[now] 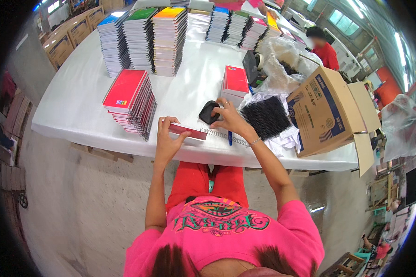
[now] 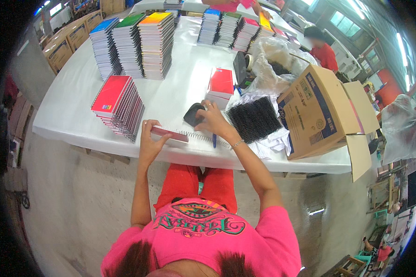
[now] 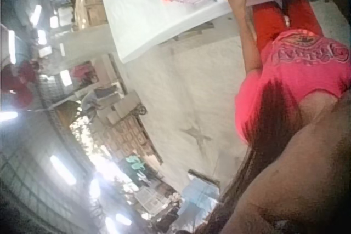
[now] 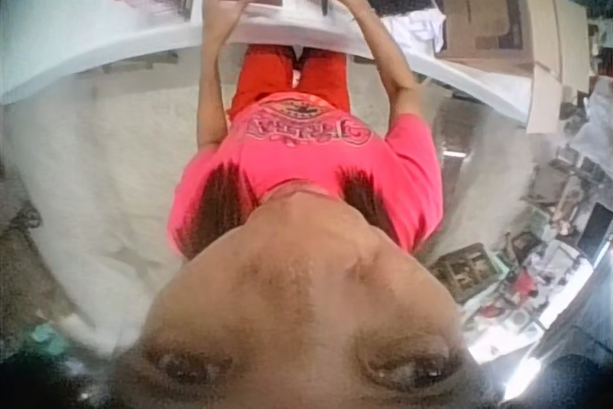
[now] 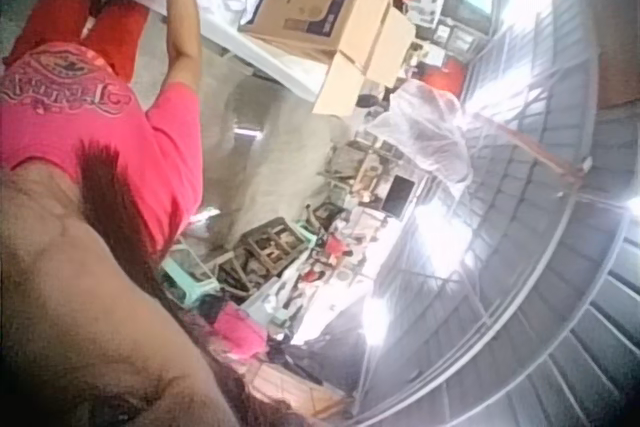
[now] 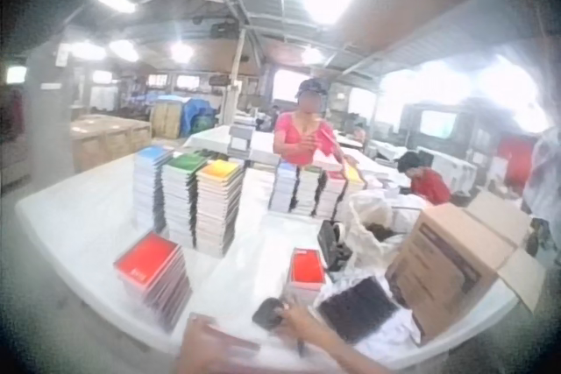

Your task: The person assembles spiral-bound notebooks by inserting black plastic spiral coils into the punched holes of red notebook covers. They use pliers to secure the coils and place finished notebooks into a stack on the table.

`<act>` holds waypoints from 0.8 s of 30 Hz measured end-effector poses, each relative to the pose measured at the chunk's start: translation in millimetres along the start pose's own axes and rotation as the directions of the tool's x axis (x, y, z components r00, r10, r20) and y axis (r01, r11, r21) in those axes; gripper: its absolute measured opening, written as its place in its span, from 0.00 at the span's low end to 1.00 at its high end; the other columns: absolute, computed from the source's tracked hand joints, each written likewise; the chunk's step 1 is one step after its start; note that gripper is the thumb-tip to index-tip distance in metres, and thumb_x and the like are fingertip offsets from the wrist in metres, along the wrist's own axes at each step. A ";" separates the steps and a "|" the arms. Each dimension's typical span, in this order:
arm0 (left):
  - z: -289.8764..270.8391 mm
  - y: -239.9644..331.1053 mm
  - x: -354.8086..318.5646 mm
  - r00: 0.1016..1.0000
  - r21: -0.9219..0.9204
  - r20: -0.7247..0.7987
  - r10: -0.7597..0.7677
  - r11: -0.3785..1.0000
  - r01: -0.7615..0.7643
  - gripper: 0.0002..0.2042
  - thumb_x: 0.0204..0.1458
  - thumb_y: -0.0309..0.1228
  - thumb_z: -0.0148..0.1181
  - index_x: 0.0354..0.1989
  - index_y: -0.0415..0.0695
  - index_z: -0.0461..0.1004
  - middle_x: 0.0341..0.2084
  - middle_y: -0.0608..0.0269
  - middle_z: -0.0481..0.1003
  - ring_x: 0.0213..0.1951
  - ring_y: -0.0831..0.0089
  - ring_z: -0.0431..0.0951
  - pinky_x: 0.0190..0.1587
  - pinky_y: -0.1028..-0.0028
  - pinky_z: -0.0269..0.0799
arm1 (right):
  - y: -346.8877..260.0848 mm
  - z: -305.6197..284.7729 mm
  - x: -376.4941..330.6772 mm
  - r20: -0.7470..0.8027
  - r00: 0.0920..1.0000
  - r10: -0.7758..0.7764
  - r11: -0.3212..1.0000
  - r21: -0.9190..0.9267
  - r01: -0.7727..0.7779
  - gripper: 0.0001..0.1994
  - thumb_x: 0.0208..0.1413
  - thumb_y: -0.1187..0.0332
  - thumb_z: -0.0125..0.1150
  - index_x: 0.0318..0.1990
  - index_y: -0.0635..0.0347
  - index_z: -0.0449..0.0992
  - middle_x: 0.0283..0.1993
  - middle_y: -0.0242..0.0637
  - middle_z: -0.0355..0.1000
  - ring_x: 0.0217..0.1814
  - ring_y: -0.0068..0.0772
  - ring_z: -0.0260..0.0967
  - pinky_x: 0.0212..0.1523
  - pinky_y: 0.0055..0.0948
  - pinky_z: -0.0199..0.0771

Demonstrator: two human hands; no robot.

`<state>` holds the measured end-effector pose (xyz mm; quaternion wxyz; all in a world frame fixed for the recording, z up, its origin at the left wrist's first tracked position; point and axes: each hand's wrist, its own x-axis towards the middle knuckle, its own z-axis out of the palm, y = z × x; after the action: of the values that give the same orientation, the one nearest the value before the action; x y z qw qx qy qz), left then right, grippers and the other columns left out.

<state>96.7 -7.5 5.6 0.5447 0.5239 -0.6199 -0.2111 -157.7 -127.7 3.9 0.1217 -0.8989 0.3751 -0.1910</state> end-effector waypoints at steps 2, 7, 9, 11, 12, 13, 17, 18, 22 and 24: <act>3.2 -2.2 2.6 1.000 0.005 0.024 0.017 1.000 -0.018 0.22 0.41 0.28 0.74 0.42 0.41 0.67 0.37 0.58 0.64 0.42 0.61 0.68 0.49 0.67 0.65 | 9.8 7.0 0.5 -0.039 0.999 -0.020 0.996 0.087 0.024 0.23 0.40 0.57 0.79 0.40 0.58 0.74 0.66 0.54 0.57 0.65 0.58 0.56 0.63 0.43 0.61; 13.3 3.5 8.6 0.994 -0.001 0.097 0.059 0.998 -0.059 0.22 0.42 0.27 0.73 0.42 0.41 0.66 0.38 0.58 0.63 0.42 0.63 0.68 0.49 0.67 0.65 | 14.0 22.4 -7.8 -0.110 0.994 0.018 0.984 0.177 0.001 0.23 0.46 0.58 0.76 0.43 0.58 0.70 0.69 0.56 0.55 0.68 0.57 0.55 0.65 0.43 0.59; 12.5 -1.0 10.7 0.990 -0.006 0.125 0.068 0.998 -0.068 0.22 0.42 0.27 0.73 0.42 0.41 0.66 0.38 0.59 0.63 0.42 0.64 0.68 0.50 0.68 0.65 | 5.3 20.2 -12.1 -0.037 0.991 0.131 0.917 0.384 -0.107 0.24 0.47 0.59 0.75 0.46 0.58 0.69 0.67 0.53 0.57 0.68 0.52 0.56 0.65 0.42 0.59; 9.7 -4.7 12.2 0.988 0.003 0.142 0.066 0.998 -0.067 0.21 0.43 0.27 0.73 0.42 0.41 0.66 0.38 0.60 0.63 0.42 0.65 0.68 0.50 0.68 0.65 | -15.1 6.9 -16.9 0.151 0.957 0.247 0.637 0.719 -0.278 0.25 0.48 0.60 0.74 0.50 0.57 0.69 0.65 0.50 0.58 0.68 0.46 0.58 0.66 0.40 0.59; 9.6 -9.2 12.7 0.988 -0.012 0.148 0.055 0.998 -0.054 0.22 0.42 0.28 0.73 0.42 0.41 0.67 0.38 0.59 0.63 0.43 0.64 0.68 0.50 0.67 0.65 | -25.5 -0.8 -23.0 0.160 0.962 0.220 0.494 0.832 -0.252 0.30 0.49 0.61 0.71 0.59 0.54 0.66 0.62 0.45 0.60 0.67 0.38 0.59 0.67 0.37 0.59; 12.2 -13.6 13.4 0.987 -0.029 0.154 0.045 0.999 -0.041 0.22 0.42 0.29 0.74 0.42 0.41 0.67 0.39 0.59 0.63 0.43 0.63 0.68 0.49 0.67 0.65 | -31.6 -4.7 -31.8 0.164 0.959 0.232 0.344 0.908 -0.238 0.32 0.49 0.61 0.71 0.62 0.54 0.63 0.62 0.44 0.61 0.68 0.37 0.59 0.68 0.37 0.58; 21.2 -16.6 12.6 0.975 -0.071 0.221 0.030 0.997 -0.014 0.22 0.41 0.30 0.74 0.42 0.42 0.67 0.39 0.59 0.63 0.44 0.63 0.68 0.50 0.67 0.65 | -47.6 -17.3 -62.0 0.182 0.977 0.110 -0.046 0.983 -0.178 0.41 0.52 0.57 0.67 0.71 0.53 0.53 0.68 0.46 0.55 0.70 0.35 0.55 0.70 0.34 0.55; 23.0 -17.4 11.9 0.973 -0.069 0.224 0.050 0.997 -0.035 0.23 0.41 0.30 0.74 0.42 0.42 0.67 0.39 0.59 0.63 0.44 0.63 0.67 0.50 0.68 0.65 | -51.6 -23.5 -68.0 0.195 0.979 0.063 -0.058 0.980 -0.191 0.42 0.52 0.55 0.67 0.71 0.54 0.52 0.69 0.46 0.55 0.71 0.36 0.54 0.71 0.34 0.54; 28.4 -24.4 10.2 0.967 -0.102 0.240 0.091 0.992 -0.068 0.24 0.41 0.30 0.74 0.43 0.42 0.66 0.39 0.59 0.62 0.45 0.63 0.67 0.52 0.68 0.64 | -42.2 -15.7 -79.6 0.227 0.974 -0.015 -0.010 0.974 -0.228 0.43 0.51 0.52 0.68 0.71 0.57 0.54 0.72 0.43 0.56 0.73 0.35 0.53 0.74 0.33 0.47; 26.6 -28.0 8.8 0.962 -0.119 0.260 0.086 0.991 -0.056 0.25 0.40 0.30 0.74 0.44 0.41 0.66 0.40 0.59 0.62 0.46 0.63 0.67 0.53 0.68 0.64 | -43.5 -16.6 -80.4 0.225 0.974 -0.039 0.063 0.973 -0.222 0.43 0.51 0.51 0.69 0.71 0.57 0.55 0.72 0.42 0.56 0.73 0.34 0.53 0.73 0.33 0.47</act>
<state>85.9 -33.6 -22.1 0.4926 0.4376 -0.6927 -0.2934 -189.5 -41.1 14.3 0.7485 -0.5614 0.1864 -0.2998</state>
